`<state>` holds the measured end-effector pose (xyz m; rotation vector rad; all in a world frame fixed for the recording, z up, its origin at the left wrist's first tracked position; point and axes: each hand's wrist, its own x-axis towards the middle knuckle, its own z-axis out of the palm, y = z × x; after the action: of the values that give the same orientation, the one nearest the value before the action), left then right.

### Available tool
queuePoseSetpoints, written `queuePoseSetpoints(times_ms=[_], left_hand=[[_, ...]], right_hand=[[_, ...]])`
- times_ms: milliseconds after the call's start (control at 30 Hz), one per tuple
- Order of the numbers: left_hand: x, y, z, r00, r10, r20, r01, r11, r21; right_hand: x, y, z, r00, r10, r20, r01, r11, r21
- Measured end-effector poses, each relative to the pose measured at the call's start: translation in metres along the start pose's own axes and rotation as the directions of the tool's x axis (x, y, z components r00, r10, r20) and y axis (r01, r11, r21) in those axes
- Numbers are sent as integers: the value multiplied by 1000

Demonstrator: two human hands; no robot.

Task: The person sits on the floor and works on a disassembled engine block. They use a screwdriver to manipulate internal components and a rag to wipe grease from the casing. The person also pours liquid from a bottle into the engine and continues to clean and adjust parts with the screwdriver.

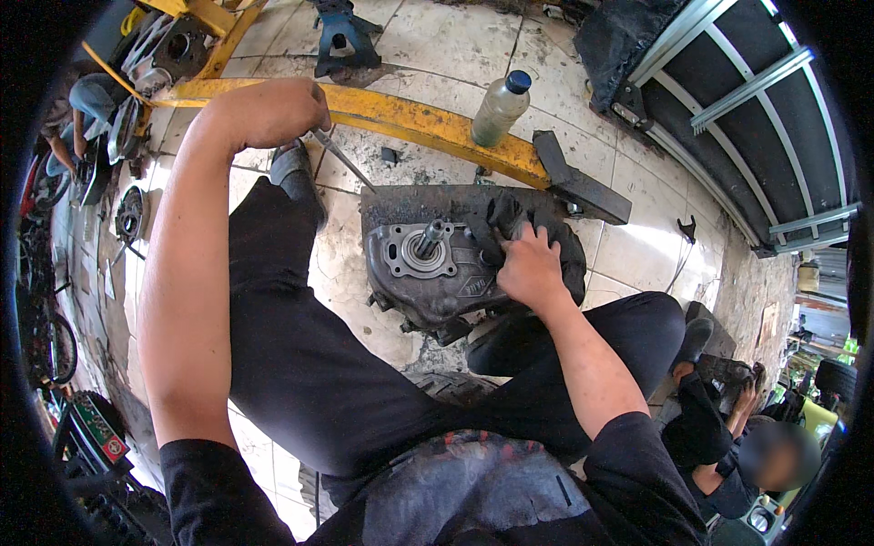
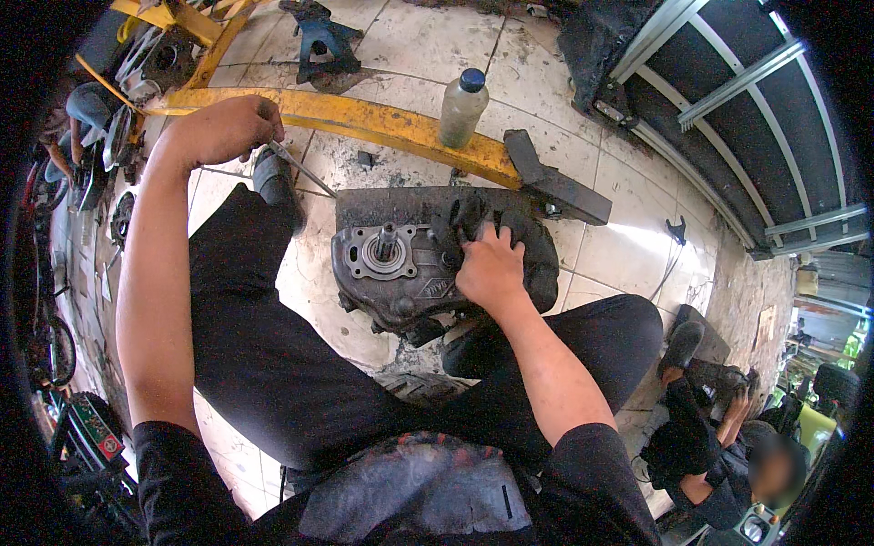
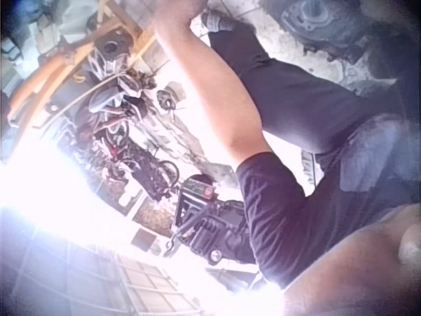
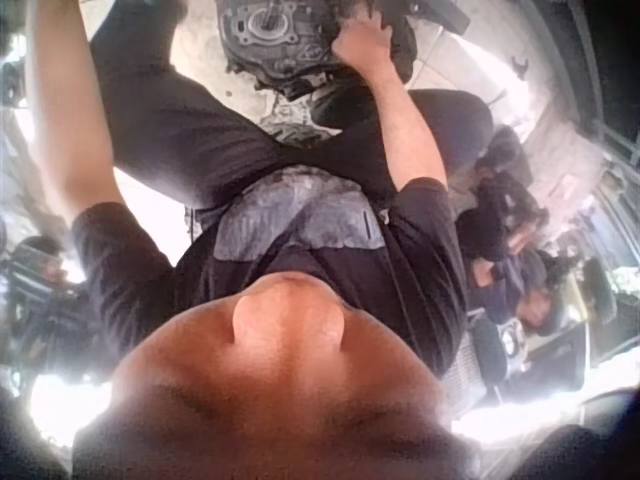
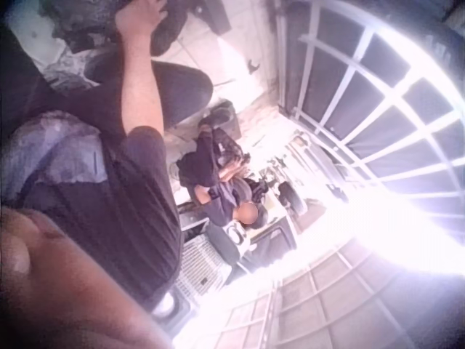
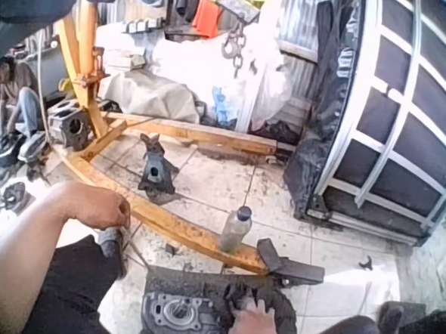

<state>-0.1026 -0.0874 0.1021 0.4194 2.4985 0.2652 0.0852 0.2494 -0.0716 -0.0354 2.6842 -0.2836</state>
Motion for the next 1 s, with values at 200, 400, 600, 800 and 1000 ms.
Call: queuePoseSetpoints(times_ms=[200, 400, 600, 800, 1000], left_hand=[[-4, 8, 3, 993, -119, -14, 117, 988, -104], [5, 10, 5, 995, -96, -12, 95, 993, -70], [1, 12, 4, 995, -95, -6, 93, 990, -109], [-14, 7, 6, 991, -120, -62, 108, 978, -179], [-26, 4, 6, 995, -35, -93, 15, 978, -210]], right_hand=[[-5, -4, -1, 994, -73, -79, 82, 989, 127], [-53, -19, 15, 977, -214, 3, 214, 973, -91], [-36, -21, 23, 971, -229, -69, 219, 966, -137], [-55, -26, 34, 977, -213, -9, 206, 953, -222], [-22, -27, 28, 944, -311, -106, 298, 946, -124]])
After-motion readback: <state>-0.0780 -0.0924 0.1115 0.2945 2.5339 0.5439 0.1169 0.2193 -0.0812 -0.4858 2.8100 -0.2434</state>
